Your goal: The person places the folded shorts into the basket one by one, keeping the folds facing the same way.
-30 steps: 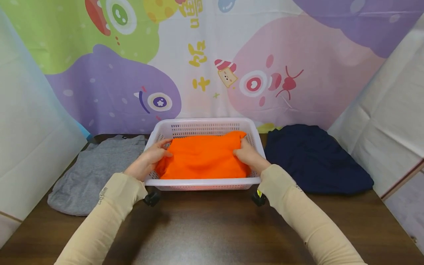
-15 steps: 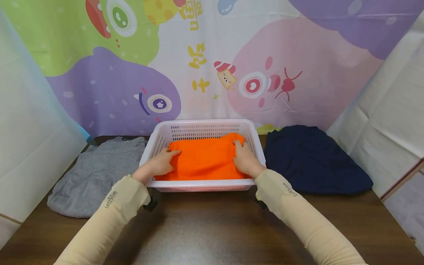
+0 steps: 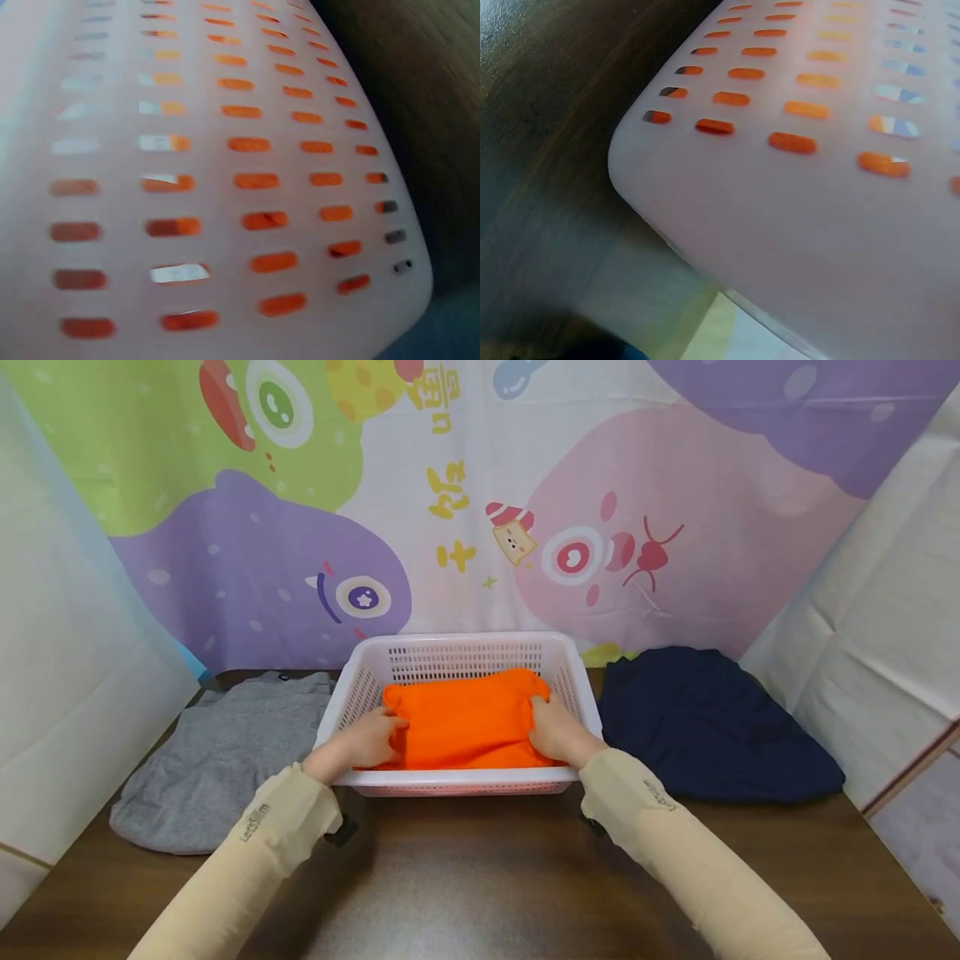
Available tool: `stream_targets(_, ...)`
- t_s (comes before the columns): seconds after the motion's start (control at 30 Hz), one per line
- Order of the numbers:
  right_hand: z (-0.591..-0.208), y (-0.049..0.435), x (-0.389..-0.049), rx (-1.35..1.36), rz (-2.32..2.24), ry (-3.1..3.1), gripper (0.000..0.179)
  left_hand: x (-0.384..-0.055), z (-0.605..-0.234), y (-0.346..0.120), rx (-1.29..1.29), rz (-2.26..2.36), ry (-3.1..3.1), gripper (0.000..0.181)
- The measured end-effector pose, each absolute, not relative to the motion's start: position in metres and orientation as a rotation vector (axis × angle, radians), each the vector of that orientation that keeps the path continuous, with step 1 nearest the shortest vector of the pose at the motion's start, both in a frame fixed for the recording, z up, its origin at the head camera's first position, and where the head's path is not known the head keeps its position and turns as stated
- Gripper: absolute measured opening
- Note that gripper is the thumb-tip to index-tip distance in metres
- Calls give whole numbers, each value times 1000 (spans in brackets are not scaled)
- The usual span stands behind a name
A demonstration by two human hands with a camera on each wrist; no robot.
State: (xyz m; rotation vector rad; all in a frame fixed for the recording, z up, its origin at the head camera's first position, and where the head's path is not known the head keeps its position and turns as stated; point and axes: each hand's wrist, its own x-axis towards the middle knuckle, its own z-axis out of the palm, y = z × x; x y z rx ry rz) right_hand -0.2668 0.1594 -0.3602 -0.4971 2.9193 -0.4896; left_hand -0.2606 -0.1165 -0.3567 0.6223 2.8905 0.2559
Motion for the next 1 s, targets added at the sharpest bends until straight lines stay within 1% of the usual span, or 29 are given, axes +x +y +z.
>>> stream_targets(0.07, -359, 161, -264, -521, -507, 2942, 55, -259, -356, -116, 655, 256, 2932, 29)
stream_targets(0.13, -358, 162, -260, -574, -519, 2982, 50, -257, -354, -115, 677, 266, 2952, 25)
stream_targets(0.2, -357, 163, -256, -649, -528, 3032, 40, -255, -352, -115, 692, 275, 2952, 21)
stream_targets(0.33, -356, 164, -253, -841, -506, 3086, 13, -252, -350, -116, 675, 299, 2912, 14)
stream_targets(0.4, -356, 165, -253, -888, -493, 3052, 7, -251, -350, -117, 663, 303, 2891, 10)
stream_targets(0.5, -356, 165, -254, -881, -473, 2956, 12, -251, -351, -117, 648, 307, 2848, 9)
stream_targets(0.7, -354, 165, -256, -848, -410, 2815, 21, -252, -352, -118, 625, 331, 2725, 16)
stream_targets(1.0, -354, 166, -257, -856, -416, 2776, 22, -256, -352, -118, 660, 309, 2676, 21)
